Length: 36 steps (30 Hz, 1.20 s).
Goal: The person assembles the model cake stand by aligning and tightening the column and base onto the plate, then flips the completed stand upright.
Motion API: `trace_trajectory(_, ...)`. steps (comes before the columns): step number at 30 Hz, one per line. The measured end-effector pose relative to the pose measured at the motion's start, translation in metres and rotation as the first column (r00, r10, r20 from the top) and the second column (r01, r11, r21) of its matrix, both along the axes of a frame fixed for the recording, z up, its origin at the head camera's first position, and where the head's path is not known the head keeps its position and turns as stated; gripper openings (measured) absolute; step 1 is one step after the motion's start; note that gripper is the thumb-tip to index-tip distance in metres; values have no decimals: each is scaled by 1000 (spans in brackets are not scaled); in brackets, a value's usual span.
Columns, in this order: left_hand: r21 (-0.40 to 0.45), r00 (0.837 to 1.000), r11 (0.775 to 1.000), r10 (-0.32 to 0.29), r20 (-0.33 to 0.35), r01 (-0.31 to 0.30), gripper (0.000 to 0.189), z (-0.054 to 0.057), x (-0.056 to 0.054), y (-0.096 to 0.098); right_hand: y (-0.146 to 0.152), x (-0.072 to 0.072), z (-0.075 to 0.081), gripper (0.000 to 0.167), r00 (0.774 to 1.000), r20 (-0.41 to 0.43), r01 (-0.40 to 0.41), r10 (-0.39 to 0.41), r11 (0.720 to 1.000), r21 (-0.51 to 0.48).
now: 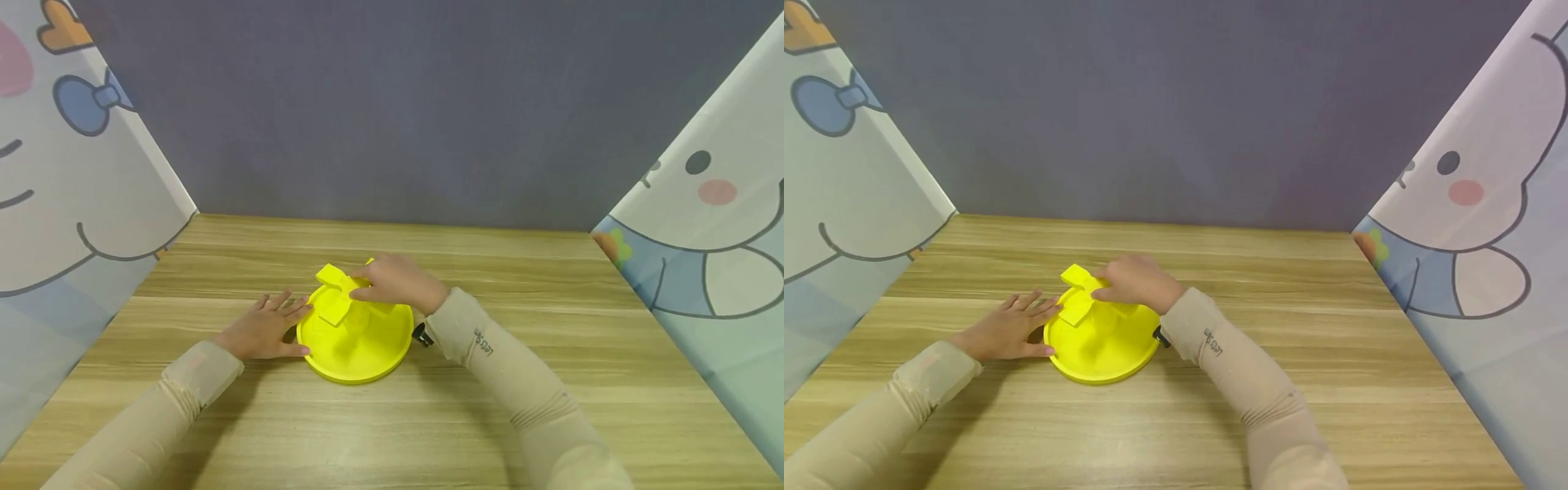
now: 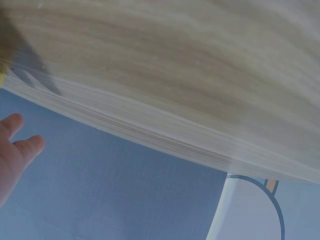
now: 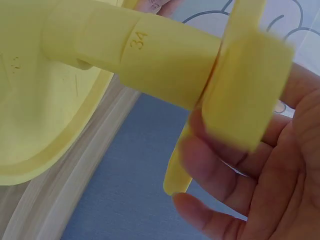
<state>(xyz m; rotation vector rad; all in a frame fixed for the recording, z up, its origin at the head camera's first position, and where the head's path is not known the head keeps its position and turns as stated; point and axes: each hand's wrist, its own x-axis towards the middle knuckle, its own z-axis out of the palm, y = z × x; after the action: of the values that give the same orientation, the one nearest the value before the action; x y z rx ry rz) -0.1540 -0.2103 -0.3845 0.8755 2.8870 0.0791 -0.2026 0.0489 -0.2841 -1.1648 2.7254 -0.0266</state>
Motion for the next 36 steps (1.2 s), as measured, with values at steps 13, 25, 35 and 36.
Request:
trace_trajectory(13,2,1000,1000,1,-19,-1,85,0,1,-1,10,-1,4,42,997,-78,-6,0,997,-77)
trace_trajectory(25,10,999,1000,-15,-34,16,85,-3,0,-2,20,2,6,21,998,54,18,-11,991,-130)
trace_trajectory(35,17,1000,1000,-14,-15,15,85,-1,0,-2,28,1,-6,42,1000,23,13,-8,980,-201)
trace_trajectory(36,20,1000,1000,-17,-20,18,85,-1,0,-2,28,1,-8,42,1000,20,17,-14,980,-199)
